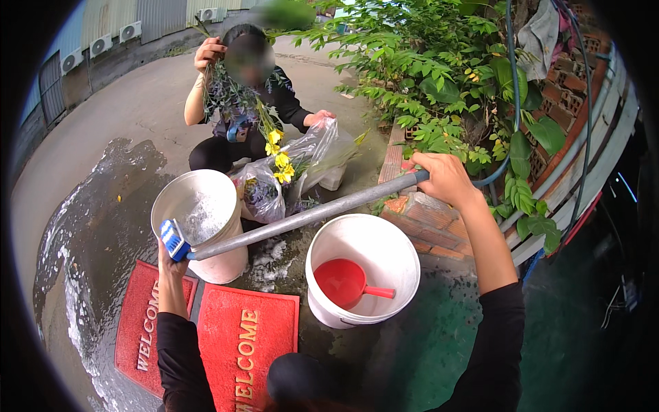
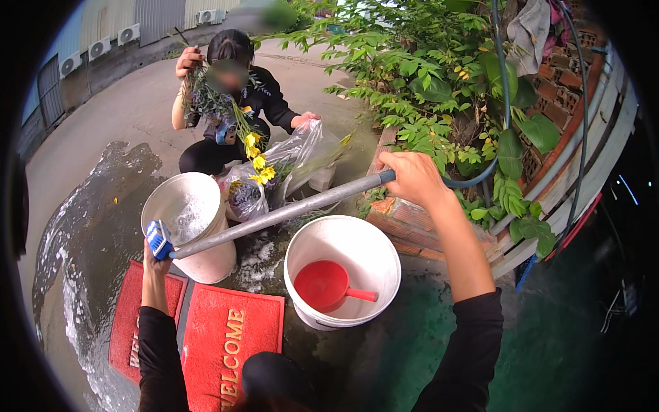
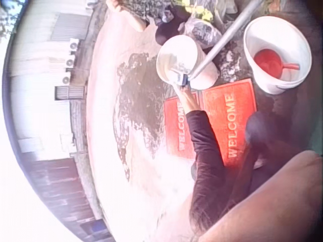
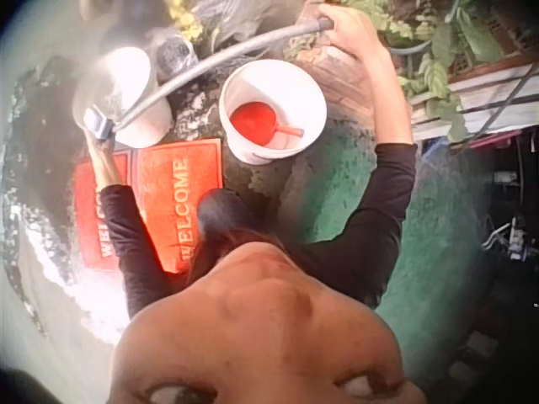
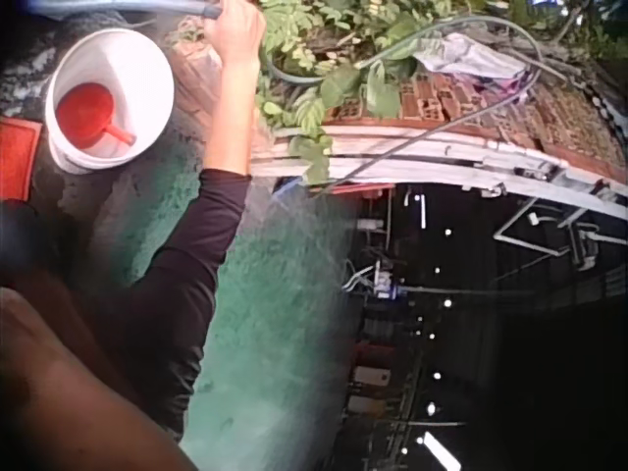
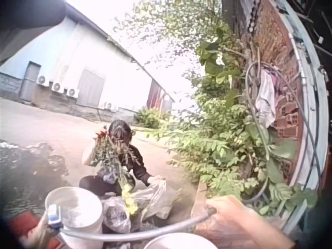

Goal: The person scrubs two red welcome mats with a blue sponge and soapy water, then rinses them with a hose. The person flips the mats to clean both sides and repeatedly pours water over them to remove soap.

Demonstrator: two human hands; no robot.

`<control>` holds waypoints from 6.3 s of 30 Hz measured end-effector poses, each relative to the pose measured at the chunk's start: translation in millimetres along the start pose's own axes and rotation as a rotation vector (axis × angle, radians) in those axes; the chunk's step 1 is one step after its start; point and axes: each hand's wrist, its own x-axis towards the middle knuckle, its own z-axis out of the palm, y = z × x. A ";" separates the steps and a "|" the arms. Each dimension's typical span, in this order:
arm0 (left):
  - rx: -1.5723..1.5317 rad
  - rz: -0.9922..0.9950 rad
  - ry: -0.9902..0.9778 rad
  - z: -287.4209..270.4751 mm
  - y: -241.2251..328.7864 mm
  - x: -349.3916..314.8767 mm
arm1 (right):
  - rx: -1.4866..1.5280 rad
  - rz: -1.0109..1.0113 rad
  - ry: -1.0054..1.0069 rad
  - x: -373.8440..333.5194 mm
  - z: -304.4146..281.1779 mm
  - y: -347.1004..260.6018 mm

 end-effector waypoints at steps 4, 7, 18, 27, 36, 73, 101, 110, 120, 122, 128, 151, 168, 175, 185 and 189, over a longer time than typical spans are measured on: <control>0.170 0.077 0.016 -21.8 20.2 8.2 | -0.030 -0.166 0.035 -60.8 -31.5 -72.4; 0.247 -0.037 -0.093 -42.5 45.1 17.6 | 0.056 -0.137 -0.031 -107.7 -31.8 -133.9; 0.114 -0.089 -0.235 -31.0 8.6 -41.3 | 0.192 0.266 -0.584 -128.1 32.2 -194.9; 0.088 -0.033 -0.207 9.1 -50.7 -109.2 | 0.881 0.070 -0.623 117.0 217.3 -326.0; -0.199 -0.109 -0.370 -20.0 -52.4 -105.2 | 1.245 0.437 -1.097 127.6 256.4 -347.4; 1.774 0.324 0.686 -391.6 72.3 -138.6 | 0.375 -0.443 -0.479 -41.4 163.9 -612.5; -0.230 -0.151 0.436 -333.9 42.1 -150.1 | 0.112 -0.298 -0.964 -41.5 292.8 -694.1; 1.800 0.374 0.913 -409.7 68.3 -174.1 | 0.158 -0.267 -0.877 -25.5 290.7 -687.5; 1.751 0.100 0.619 -466.7 108.2 -185.0 | 0.155 -0.280 -0.822 -15.2 311.4 -687.5; 1.514 0.113 0.657 -480.8 111.7 -217.7 | 0.153 -0.284 -0.825 -11.4 315.6 -689.7; 1.778 0.269 0.186 -441.2 66.1 -336.6 | 0.142 -0.414 -0.740 -21.5 345.1 -694.3; 1.676 0.448 0.619 -468.7 23.5 -346.6 | 0.329 -0.668 -0.767 -56.0 322.8 -729.3; 0.425 0.085 0.913 -455.6 135.6 -291.8 | 0.417 -0.762 -0.664 -39.4 267.0 -742.7; 0.393 0.254 0.641 -367.7 192.7 -278.8 | 0.452 -0.696 -0.554 -1.2 221.1 -747.1; 0.558 0.261 0.582 -364.7 175.8 -280.5 | 0.436 -0.717 -0.503 8.6 216.5 -760.2; 0.635 0.265 0.526 -371.2 168.4 -284.0 | 0.469 -0.729 -0.460 4.7 215.5 -769.1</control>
